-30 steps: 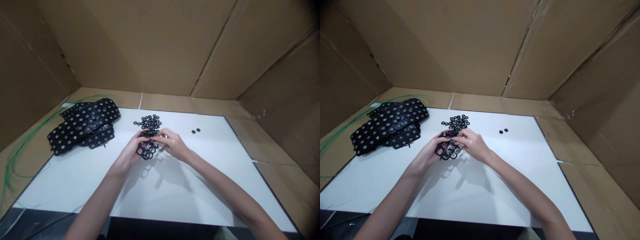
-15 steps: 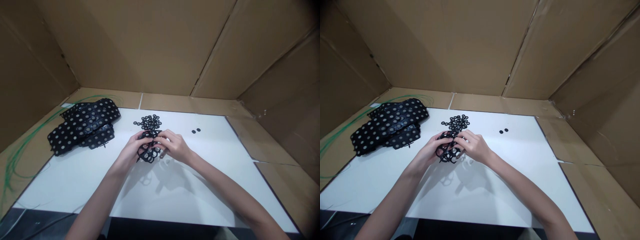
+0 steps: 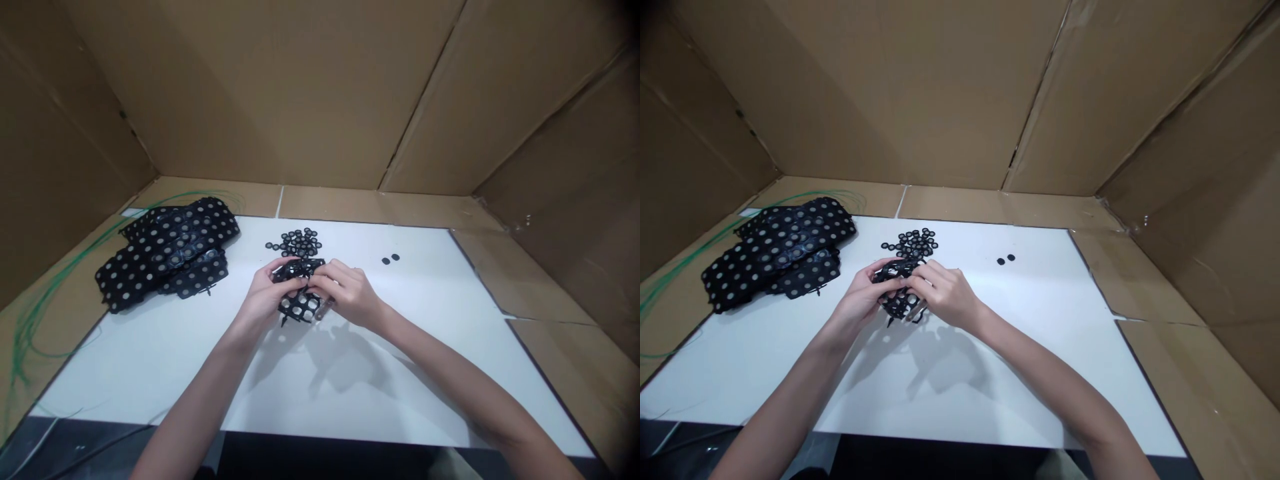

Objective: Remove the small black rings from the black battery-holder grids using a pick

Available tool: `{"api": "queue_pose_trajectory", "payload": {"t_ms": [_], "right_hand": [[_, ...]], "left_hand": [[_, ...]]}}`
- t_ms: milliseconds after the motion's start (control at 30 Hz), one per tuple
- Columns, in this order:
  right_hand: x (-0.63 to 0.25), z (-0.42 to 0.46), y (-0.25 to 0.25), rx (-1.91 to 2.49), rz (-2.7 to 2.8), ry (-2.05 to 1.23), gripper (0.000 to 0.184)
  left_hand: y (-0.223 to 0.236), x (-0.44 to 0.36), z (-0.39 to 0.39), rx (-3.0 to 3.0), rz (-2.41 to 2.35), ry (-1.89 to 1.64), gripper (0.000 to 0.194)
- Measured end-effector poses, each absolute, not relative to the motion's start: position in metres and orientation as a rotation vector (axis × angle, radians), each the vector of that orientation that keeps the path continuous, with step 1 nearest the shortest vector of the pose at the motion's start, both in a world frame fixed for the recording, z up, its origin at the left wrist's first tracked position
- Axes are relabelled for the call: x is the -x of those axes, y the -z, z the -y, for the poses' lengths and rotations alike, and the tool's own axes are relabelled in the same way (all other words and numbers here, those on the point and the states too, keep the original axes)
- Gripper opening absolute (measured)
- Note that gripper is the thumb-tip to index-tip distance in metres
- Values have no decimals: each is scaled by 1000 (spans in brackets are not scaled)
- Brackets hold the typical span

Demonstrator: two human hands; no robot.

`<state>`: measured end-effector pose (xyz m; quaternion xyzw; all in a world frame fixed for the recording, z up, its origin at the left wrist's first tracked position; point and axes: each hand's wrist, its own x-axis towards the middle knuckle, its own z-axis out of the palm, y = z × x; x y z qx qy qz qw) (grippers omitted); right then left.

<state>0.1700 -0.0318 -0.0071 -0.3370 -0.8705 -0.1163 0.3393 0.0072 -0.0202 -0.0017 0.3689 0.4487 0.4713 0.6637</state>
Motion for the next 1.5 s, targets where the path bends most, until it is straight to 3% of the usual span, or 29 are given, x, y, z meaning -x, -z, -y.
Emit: {"api": "queue_pose_trajectory", "payload": {"t_ms": [167, 400, 533, 733, 967, 1167, 1367, 1500], "right_hand": [[-171, 31, -1, 890, 2286, 106, 16], [-185, 35, -24, 1139, 1437, -822, 18], [-190, 32, -33, 1191, 1111, -1211, 27], [-193, 27, -31, 1110, 946, -1513, 22], [-191, 8, -14, 1084, 872, -1542, 18], [-178, -28, 18, 1347, 1105, -1339, 33], [-168, -10, 15, 1298, 1398, -938, 17], [-159, 7, 5, 1142, 1602, -1041, 18]], "left_hand": [[8, -4, 14, -937, -1107, -1170, 41], [9, 12, 2, -952, -1286, -1426, 30], [6, 11, 2, -886, -1225, -1338, 27], [2, 10, 2, -740, -1164, -1233, 23], [-2, 11, 5, -656, -1009, -1168, 31], [2, 12, 4, -666, -1041, -1121, 34], [0, 7, 8, -715, -1093, -1127, 39], [-2, 5, 10, -723, -1097, -1129, 37]]}}
